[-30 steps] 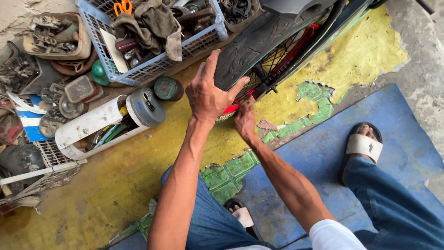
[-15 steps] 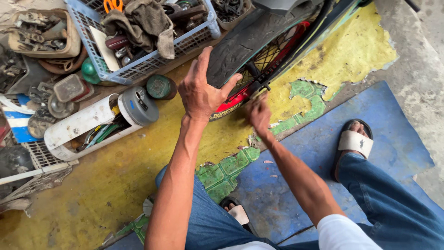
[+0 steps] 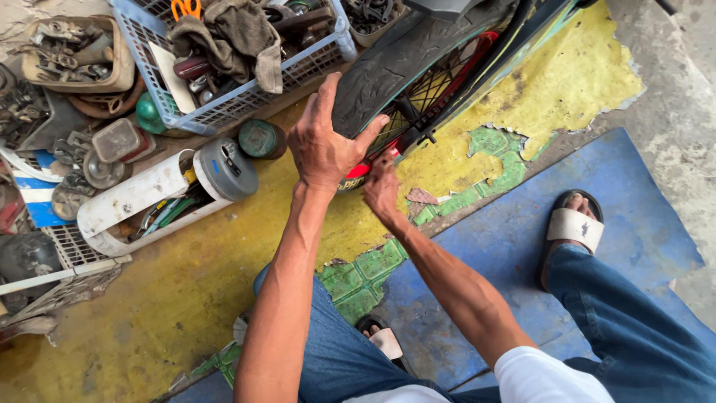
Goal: The person wipes the rear wheel, spokes, and frame of a bicycle with a cloth, then moves to the front wheel and continues wiping the tire and spokes. The person uses a cloth to clean the bicycle components.
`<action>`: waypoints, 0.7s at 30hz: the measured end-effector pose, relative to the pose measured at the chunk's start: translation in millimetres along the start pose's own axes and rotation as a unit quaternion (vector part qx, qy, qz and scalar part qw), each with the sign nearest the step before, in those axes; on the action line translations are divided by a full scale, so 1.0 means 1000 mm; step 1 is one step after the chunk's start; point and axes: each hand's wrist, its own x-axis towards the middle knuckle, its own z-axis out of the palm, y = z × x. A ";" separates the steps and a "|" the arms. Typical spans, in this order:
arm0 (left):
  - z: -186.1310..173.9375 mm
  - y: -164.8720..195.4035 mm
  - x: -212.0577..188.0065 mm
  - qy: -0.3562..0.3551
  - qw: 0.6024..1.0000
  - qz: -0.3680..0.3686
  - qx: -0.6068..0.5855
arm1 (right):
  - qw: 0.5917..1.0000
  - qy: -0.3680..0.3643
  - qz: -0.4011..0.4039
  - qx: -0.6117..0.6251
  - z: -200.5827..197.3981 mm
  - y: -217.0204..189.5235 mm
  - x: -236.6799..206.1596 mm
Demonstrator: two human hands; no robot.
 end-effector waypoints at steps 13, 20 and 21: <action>0.004 -0.003 0.002 0.002 1.000 0.000 0.007 | 0.965 -0.139 0.155 0.156 -0.005 -0.041 -0.023; 0.007 -0.004 0.001 -0.003 1.000 -0.019 0.008 | 0.813 -0.195 0.276 0.473 -0.066 -0.078 0.021; 0.006 -0.004 -0.001 -0.007 1.000 -0.021 -0.001 | 0.813 -0.191 0.265 0.482 -0.079 -0.078 0.031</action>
